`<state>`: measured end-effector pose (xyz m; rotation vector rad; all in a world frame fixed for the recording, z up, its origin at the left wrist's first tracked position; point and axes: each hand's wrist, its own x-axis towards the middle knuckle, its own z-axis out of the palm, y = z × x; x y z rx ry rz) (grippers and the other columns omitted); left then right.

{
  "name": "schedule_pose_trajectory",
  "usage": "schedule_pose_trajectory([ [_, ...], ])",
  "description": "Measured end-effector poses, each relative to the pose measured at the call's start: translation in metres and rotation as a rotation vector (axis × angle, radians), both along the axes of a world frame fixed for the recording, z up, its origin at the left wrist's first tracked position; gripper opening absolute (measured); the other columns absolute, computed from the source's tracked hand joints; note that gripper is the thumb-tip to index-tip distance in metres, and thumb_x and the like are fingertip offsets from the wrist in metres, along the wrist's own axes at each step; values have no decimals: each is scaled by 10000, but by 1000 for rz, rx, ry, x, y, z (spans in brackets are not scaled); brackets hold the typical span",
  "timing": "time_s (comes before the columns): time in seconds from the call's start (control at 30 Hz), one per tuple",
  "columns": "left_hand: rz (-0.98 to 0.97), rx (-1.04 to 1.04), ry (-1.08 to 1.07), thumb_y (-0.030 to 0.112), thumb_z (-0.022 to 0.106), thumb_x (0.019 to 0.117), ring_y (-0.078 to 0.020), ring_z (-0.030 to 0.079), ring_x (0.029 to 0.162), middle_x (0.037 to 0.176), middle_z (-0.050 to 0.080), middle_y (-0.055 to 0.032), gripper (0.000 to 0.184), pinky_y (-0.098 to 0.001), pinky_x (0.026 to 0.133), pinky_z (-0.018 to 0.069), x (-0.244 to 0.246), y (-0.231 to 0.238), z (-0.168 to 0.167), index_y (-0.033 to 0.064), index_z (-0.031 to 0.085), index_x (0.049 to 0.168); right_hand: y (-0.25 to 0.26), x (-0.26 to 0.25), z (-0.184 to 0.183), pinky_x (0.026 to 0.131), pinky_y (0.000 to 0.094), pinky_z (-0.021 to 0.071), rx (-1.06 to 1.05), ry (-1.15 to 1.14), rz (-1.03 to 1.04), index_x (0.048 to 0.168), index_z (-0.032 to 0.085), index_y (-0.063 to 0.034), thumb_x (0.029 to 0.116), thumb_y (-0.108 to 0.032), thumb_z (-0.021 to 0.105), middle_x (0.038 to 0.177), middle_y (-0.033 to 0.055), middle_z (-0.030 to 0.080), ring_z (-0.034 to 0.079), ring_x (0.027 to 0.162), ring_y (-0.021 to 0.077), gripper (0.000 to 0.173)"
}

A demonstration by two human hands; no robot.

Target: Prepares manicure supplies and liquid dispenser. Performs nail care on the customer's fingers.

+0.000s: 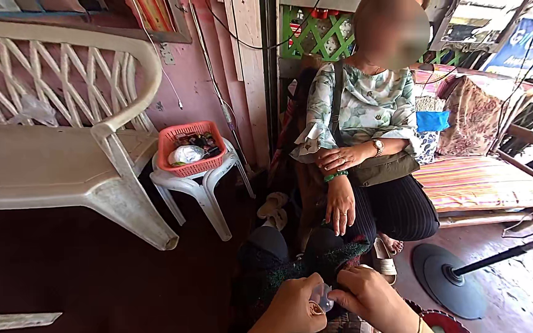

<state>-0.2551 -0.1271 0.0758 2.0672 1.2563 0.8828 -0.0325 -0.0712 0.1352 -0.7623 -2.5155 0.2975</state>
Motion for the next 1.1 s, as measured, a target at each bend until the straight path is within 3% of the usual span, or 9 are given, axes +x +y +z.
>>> schedule_pose_trajectory([
  [0.13,-100,-82,-125,191,788,769,-183,705,768,840,710,-82,360,-400,674,586,-6,0,-3,57,669,1082,2,6,11,721,370,558,-187,-3,118,1015,684,-73,966,-510,655,784,58,659,642,731,181,441],
  [0.23,-5,-29,-65,208,800,740,-188,709,750,829,711,-65,371,-423,660,594,-2,0,-9,72,683,1065,-3,-1,4,548,384,532,25,-86,-26,790,634,-110,964,-715,459,609,23,574,629,591,188,653],
  [0.33,-92,-158,-70,209,795,773,-196,717,834,908,723,-83,387,-430,738,595,-5,2,-9,76,671,1115,-2,-3,2,540,371,522,13,-130,36,753,594,-106,1038,-522,502,594,29,553,626,587,190,513],
  [0.47,-342,-413,-296,155,799,792,-136,677,894,979,702,-88,421,-354,808,567,-13,10,-19,19,646,1160,13,4,16,800,442,571,-318,-107,334,1088,676,-24,973,-192,689,885,131,693,688,833,265,204],
  [0.53,-403,-554,-370,154,788,782,-83,655,899,995,689,-52,449,-305,828,554,-14,8,-22,15,636,1181,15,4,14,849,432,566,-385,-70,383,1130,690,-39,935,-74,687,940,123,710,688,874,246,198],
  [0.73,-505,-867,-608,212,783,791,-92,648,668,858,659,17,548,-275,602,573,-27,-1,-24,135,514,1262,25,3,1,831,293,542,-573,225,502,1068,745,11,916,23,659,926,115,719,661,868,137,175],
  [0.83,-430,-828,-682,360,815,817,-104,673,674,834,685,17,499,-298,608,596,-40,-6,-26,119,583,1187,30,1,-5,666,228,507,-567,350,417,1111,702,39,899,-26,742,838,80,677,582,700,61,225],
  [0.97,-142,-574,-720,272,813,820,-143,702,798,973,707,-10,556,-340,732,619,-58,-3,-31,40,572,1264,19,-23,-33,847,580,575,-285,-196,33,1091,758,-91,881,-244,805,971,132,747,726,942,323,264],
  [1.1,-28,-362,-706,203,835,813,-146,692,901,1158,652,-57,792,-377,805,621,-63,2,-24,-26,415,1444,4,-45,-57,850,659,530,-428,-484,18,1166,715,-49,867,-172,809,1126,239,686,643,1107,460,336],
])
